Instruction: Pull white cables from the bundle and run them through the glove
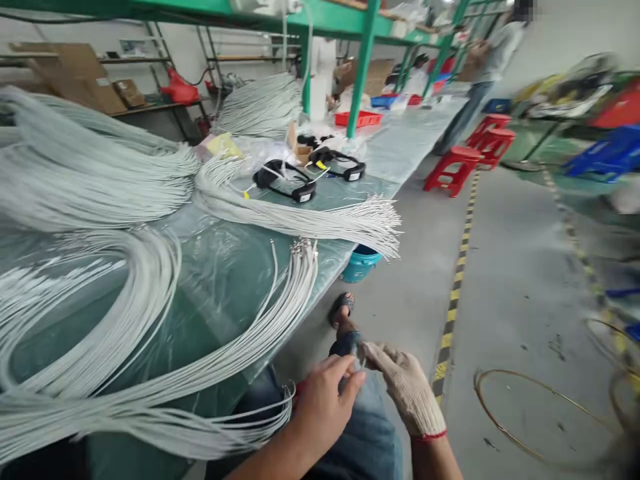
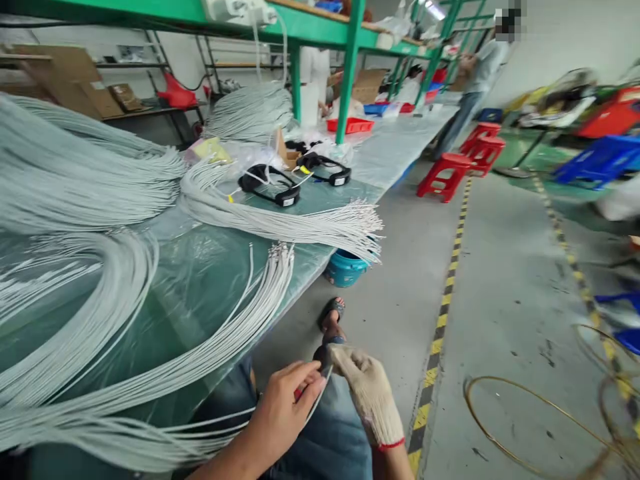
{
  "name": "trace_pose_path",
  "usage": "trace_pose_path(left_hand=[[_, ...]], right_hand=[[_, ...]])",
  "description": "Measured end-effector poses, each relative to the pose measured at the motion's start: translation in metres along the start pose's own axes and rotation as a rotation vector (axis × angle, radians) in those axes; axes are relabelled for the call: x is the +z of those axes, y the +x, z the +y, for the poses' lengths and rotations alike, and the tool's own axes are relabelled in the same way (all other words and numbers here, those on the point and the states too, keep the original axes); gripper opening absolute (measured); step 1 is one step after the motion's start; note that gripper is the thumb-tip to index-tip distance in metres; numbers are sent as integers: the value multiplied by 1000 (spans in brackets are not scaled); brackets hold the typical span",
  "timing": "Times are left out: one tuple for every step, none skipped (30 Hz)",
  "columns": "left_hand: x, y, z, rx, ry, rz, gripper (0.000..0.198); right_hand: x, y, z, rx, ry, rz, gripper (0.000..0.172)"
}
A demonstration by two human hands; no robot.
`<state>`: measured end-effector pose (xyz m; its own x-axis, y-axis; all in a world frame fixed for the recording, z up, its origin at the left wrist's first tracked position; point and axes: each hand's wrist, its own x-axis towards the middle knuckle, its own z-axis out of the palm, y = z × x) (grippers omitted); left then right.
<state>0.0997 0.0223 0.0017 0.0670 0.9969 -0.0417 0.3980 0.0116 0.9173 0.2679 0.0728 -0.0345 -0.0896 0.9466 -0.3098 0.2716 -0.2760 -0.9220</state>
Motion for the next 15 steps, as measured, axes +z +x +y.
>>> trace_pose_path(left_hand=[[-9,-6,-4,33,87,54,27],[-19,-13,-8,65,173,111,25],[-32,-21,-12,94,257,170,24],[-46,-30,-15,118,340,235,23],[-62,-39,-19,136,418,303,22],[-79,-48,-21,150,488,366,20],[-95,-55,-23,162,562,420,17],[-111,-62,-25,177,634,461,14],[-124,-67,-27,205,741,479,12],[-135,-70,-29,252,868,490,10],[-143,-72,-31,304,976,491,10],[-148,-72,-32,357,1069,487,11],[-152,-71,-33,404,1133,485,12],[-153,-70,-34,438,1159,488,12],[-154,-68,-34,462,1171,497,12]], right_hand=[[-1,4,5,18,-148,70,55],[-2,8,9,45,-310,133,56],[-2,11,13,66,-467,183,58],[-2,14,15,78,-585,206,60],[-1,15,17,79,-640,196,61],[1,16,17,66,-647,163,60],[4,16,15,45,-627,129,59],[8,16,11,24,-598,108,58],[12,15,7,6,-569,101,55],[17,14,2,-12,-541,99,53],[23,14,-4,-31,-511,99,51],[29,13,-10,-52,-477,99,49],[35,12,-15,-75,-438,100,47],[40,10,-21,-99,-396,98,45],[45,8,-26,-119,-352,98,44]])
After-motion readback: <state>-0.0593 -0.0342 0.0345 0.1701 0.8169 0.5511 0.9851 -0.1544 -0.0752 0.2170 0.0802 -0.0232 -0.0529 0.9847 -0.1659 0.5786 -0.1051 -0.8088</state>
